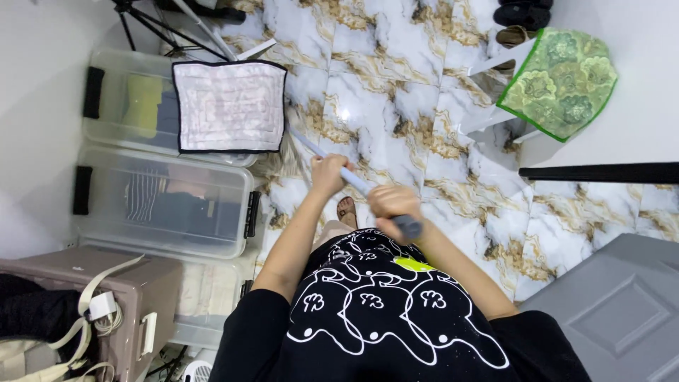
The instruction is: The person mops the floor using a mop, moving between a kitchen area, a hallway, a bedroom with a bed and a fan, and a walk-in closet with clothes and shoes, passing through a doorway.
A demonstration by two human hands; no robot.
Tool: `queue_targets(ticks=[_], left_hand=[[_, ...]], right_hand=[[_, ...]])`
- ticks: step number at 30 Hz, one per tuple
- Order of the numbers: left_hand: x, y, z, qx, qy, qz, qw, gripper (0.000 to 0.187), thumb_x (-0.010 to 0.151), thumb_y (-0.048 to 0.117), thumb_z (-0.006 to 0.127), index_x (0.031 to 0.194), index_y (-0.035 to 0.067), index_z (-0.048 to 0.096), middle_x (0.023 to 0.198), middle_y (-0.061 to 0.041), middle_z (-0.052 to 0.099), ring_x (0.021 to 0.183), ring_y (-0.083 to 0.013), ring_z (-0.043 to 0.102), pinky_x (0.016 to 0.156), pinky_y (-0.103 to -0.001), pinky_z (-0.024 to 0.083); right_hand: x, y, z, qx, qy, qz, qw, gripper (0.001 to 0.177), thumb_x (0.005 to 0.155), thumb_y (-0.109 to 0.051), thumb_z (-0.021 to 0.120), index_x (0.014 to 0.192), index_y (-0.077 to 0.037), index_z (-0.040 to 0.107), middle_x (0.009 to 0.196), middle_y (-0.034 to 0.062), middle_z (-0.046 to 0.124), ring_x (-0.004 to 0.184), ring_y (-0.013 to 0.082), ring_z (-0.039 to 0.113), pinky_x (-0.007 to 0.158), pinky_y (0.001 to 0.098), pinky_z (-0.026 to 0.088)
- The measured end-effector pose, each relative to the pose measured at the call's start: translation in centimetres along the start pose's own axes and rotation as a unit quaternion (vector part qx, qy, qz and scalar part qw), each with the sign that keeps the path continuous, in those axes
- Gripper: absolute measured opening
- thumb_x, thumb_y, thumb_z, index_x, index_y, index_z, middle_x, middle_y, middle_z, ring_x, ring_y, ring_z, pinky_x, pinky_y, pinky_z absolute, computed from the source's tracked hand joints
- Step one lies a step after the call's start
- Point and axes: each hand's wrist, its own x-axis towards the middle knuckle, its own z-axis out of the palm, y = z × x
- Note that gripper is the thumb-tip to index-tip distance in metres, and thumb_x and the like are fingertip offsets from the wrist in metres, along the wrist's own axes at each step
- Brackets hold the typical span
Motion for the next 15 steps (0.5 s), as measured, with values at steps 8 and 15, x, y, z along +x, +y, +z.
queue_targets(ticks=[8, 15], left_hand=[[1.4, 2.9, 10.3, -0.06, -0.019, 0.057, 0.996, 0.023, 0.087, 0.023, 0.074, 0.073, 0.007, 0.065, 0.082, -0.016, 0.067, 0.088, -0.0407, 0.062, 0.074, -0.053, 0.051], [2.6, 19.0, 18.4, -0.174, -0.075, 0.145, 0.971, 0.022, 0.081, 0.022, 0.074, 0.068, 0.006, 0.066, 0.074, -0.017, 0.068, 0.076, -0.0434, 0.062, 0.071, -0.054, 0.048]], right_hand=[[-6.3, -2.6, -5.3, -0.015, 0.066, 0.044, 0.997, 0.024, 0.086, -0.006, 0.06, 0.066, -0.003, 0.048, 0.064, 0.0099, 0.055, 0.063, 0.0278, 0.059, 0.077, 0.0439, 0.055], [-12.7, -12.8, -15.0, -0.012, 0.195, 0.091, 0.976, 0.021, 0.082, -0.003, 0.059, 0.065, -0.003, 0.046, 0.063, 0.0088, 0.055, 0.059, 0.0243, 0.054, 0.068, 0.0401, 0.051]])
